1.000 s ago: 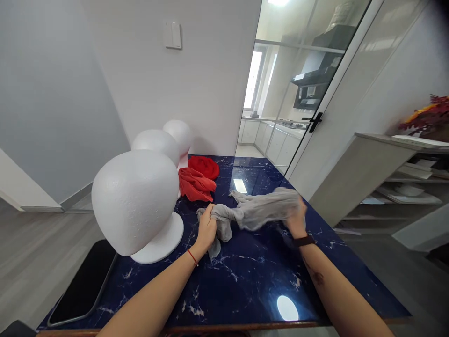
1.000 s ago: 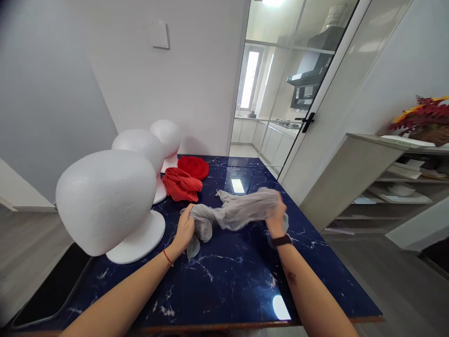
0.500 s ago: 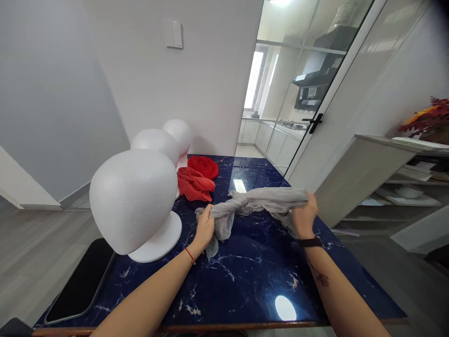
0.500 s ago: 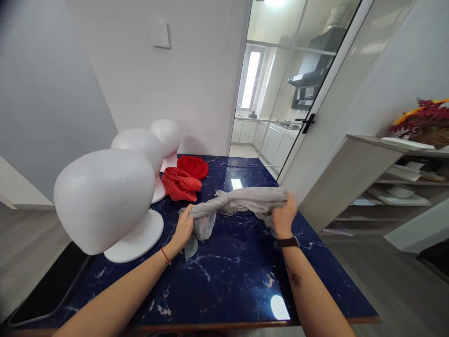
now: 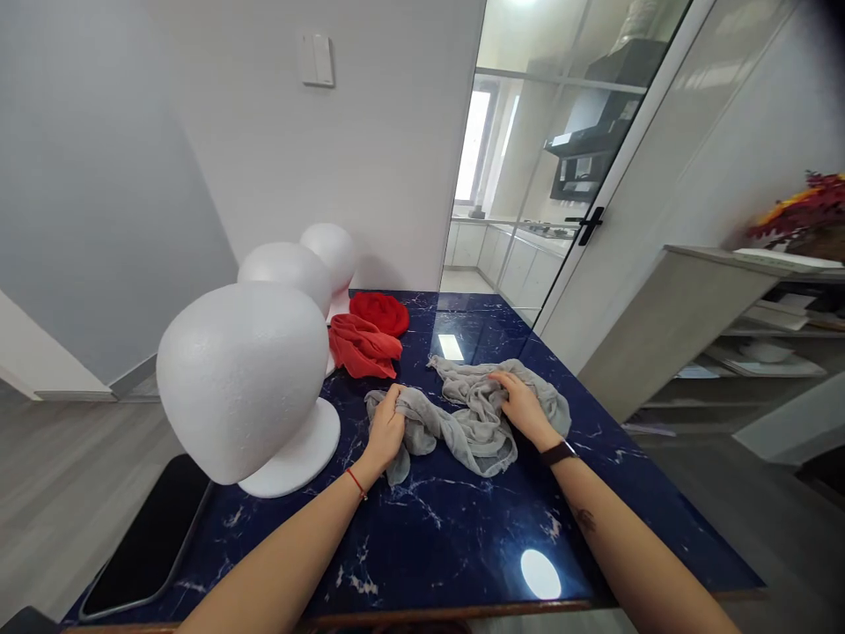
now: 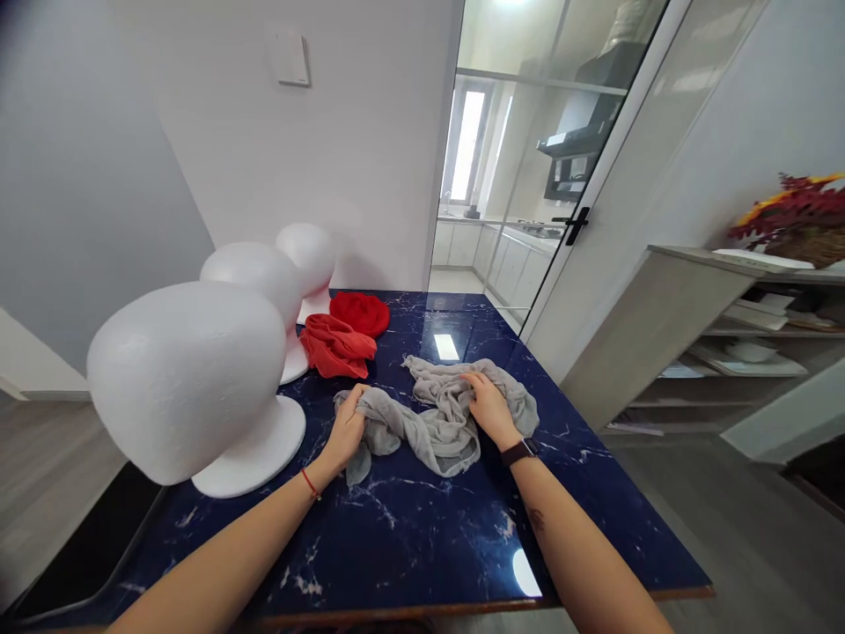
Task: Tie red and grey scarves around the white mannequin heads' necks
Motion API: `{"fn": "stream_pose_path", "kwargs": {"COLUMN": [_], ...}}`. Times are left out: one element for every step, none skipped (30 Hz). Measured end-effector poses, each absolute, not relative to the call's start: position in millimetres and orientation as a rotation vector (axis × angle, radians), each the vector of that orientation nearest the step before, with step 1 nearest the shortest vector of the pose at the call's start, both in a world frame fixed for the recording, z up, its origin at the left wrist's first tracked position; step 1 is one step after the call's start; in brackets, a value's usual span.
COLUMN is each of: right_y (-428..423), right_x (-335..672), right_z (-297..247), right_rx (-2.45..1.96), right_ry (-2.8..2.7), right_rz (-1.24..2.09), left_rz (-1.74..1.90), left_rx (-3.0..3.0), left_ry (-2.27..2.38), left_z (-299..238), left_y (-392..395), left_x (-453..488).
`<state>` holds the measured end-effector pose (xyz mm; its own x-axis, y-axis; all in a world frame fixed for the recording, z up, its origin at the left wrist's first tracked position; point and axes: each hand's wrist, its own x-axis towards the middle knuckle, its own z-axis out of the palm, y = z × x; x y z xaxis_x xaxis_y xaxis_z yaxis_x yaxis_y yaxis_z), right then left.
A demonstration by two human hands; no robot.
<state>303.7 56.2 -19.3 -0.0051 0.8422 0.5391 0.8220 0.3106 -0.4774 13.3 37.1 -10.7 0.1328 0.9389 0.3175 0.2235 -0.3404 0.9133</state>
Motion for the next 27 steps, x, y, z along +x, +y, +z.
{"fn": "stream_pose_path", "kwargs": {"right_y": [56,55,53,49,44,39,34,30,26,22,20,18,18,18,19,21,24,27,30,33,36,39,41,43,44,45,45], "right_x": [298,293,287,281,275,268,259,250,241,232,223,217,212,210,210,212,217,223,231,240,249,257,264,269,272,272,270], "right_z": [-19,-17,-12,-7,-1,4,7,8,8,6,3,0,-3,-5,-6,-6,-5,-3,-1,1,2,3,3,3,2,1,0], "right_rx": [-1.496,-1.502,-1.505,-1.496,-1.465,-1.413,-1.347,-1.276,-1.209,-1.162,-1.143,-1.151,-1.173,-1.194,-1.21,-1.218,-1.222,-1.229,-1.244,-1.264,-1.284,-1.3,-1.313,-1.321,-1.324,-1.32,-1.307], "right_ry": [-1.83,-1.796,-1.724,-1.643,-1.598,-1.609,-1.666,-1.753,-1.852,-1.949,-2.027,-2.079,-2.106,-2.115,-2.099,-2.056,-1.991,-1.907,-1.808,-1.701,-1.599,-1.51,-1.434,-1.381,-1.356,-1.362,-1.395], "right_rz": [0.008,-0.049,-0.118,-0.182,-0.217,-0.207,-0.149,-0.046,0.091,0.249,0.407,0.543,0.643,0.705,0.73,0.722,0.69,0.643,0.589,0.53,0.473,0.422,0.383,0.364,0.371,0.406,0.466], "left_rz": [1.252,1.251,1.248,1.234,1.207,1.169,1.127,1.089,1.061,1.044,1.042,1.048,1.06,1.079,1.105,1.133,1.158,1.173,1.182,1.18,1.171,1.155,1.132,1.102,1.066,1.027,0.998], "left_rx": [1.698,1.705,1.71,1.715,1.722,1.731,1.745,1.766,1.793,1.827,1.865,1.902,1.933,1.955,1.968,1.971,1.969,1.966,1.966,1.973,1.986,2.005,2.029,2.054,2.079,2.104,2.127], "left_ry": [1.14,1.14,1.132,1.115,1.087,1.047,0.996,0.941,0.888,0.842,0.809,0.794,0.799,0.826,0.874,0.935,0.998,1.051,1.09,1.111,1.115,1.11,1.099,1.086,1.068,1.042,1.011], "left_z": [-9,-8,-7,-5,-4,-2,-1,1,2,3,5,6,7,8,8,8,7,6,5,4,4,4,3,4,4,4,4], "left_y": [37,36,35,34,32,30,28,25,22,20,18,16,16,16,17,18,20,22,24,26,26,27,27,26,25,24,24], "left_x": [13,12,12,12,12,13,14,15,16,17,19,19,20,20,19,18,17,17,16,16,16,16,17,17,18,18,18]}}
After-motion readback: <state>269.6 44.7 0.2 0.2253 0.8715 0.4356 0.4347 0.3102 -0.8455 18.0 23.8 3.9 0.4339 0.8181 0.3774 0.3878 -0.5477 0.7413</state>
